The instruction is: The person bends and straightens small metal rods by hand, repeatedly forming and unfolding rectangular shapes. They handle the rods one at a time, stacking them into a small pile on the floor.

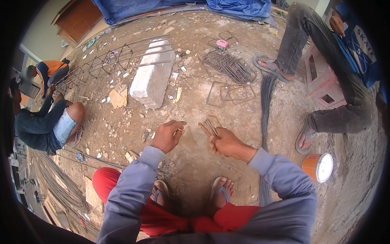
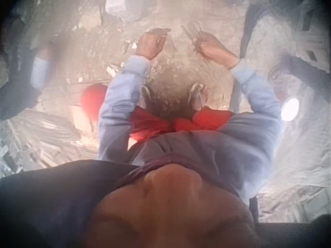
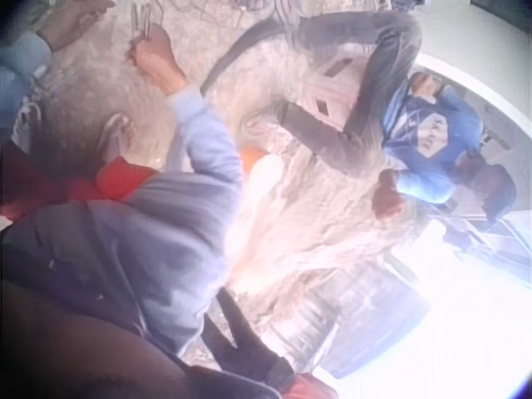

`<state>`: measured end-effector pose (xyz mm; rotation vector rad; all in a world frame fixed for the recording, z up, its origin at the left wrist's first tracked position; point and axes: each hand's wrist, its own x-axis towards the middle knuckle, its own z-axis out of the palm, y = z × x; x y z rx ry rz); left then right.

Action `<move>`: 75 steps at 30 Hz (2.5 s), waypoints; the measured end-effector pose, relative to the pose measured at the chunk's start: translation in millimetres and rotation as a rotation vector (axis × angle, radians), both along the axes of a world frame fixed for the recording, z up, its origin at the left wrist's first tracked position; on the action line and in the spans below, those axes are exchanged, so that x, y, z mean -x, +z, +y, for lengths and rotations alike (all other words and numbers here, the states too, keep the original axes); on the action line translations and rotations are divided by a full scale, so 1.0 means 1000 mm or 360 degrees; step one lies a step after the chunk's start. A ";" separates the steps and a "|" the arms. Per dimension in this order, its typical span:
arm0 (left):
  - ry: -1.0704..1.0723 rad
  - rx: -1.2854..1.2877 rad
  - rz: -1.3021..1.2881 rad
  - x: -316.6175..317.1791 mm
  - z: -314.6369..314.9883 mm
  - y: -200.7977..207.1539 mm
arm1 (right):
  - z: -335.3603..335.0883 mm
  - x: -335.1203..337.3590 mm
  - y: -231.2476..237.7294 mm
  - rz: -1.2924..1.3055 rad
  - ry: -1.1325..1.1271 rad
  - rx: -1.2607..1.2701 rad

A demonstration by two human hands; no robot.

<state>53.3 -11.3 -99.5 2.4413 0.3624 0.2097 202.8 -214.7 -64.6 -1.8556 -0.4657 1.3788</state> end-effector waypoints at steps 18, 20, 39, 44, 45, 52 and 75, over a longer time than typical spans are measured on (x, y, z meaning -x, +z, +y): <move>-0.0282 -0.0338 0.0523 -0.232 -0.012 -0.134 | -0.135 0.041 0.050 -0.0091 -0.0593 0.0131; -0.0144 -0.0307 0.0411 -0.228 -0.028 -0.153 | -0.138 0.052 0.049 -0.0001 -0.0743 0.0087; -0.0035 0.1932 0.0211 -0.057 0.016 -0.060 | -0.130 0.050 0.033 0.0251 -0.1623 -0.0241; -0.0226 0.1864 0.0326 -0.005 0.004 -0.022 | -0.113 0.044 0.033 0.0345 -0.1537 -0.0342; -0.0285 0.1842 0.0321 0.002 0.005 -0.019 | -0.112 0.044 0.036 0.0361 -0.1527 -0.0357; -0.0314 0.1907 0.0252 0.025 -0.005 -0.018 | -0.110 0.049 0.040 0.0620 -0.1432 -0.0542; -0.0580 0.1598 -0.0171 0.015 -0.075 -0.014 | -0.109 0.039 0.031 0.0608 -0.1450 -0.0531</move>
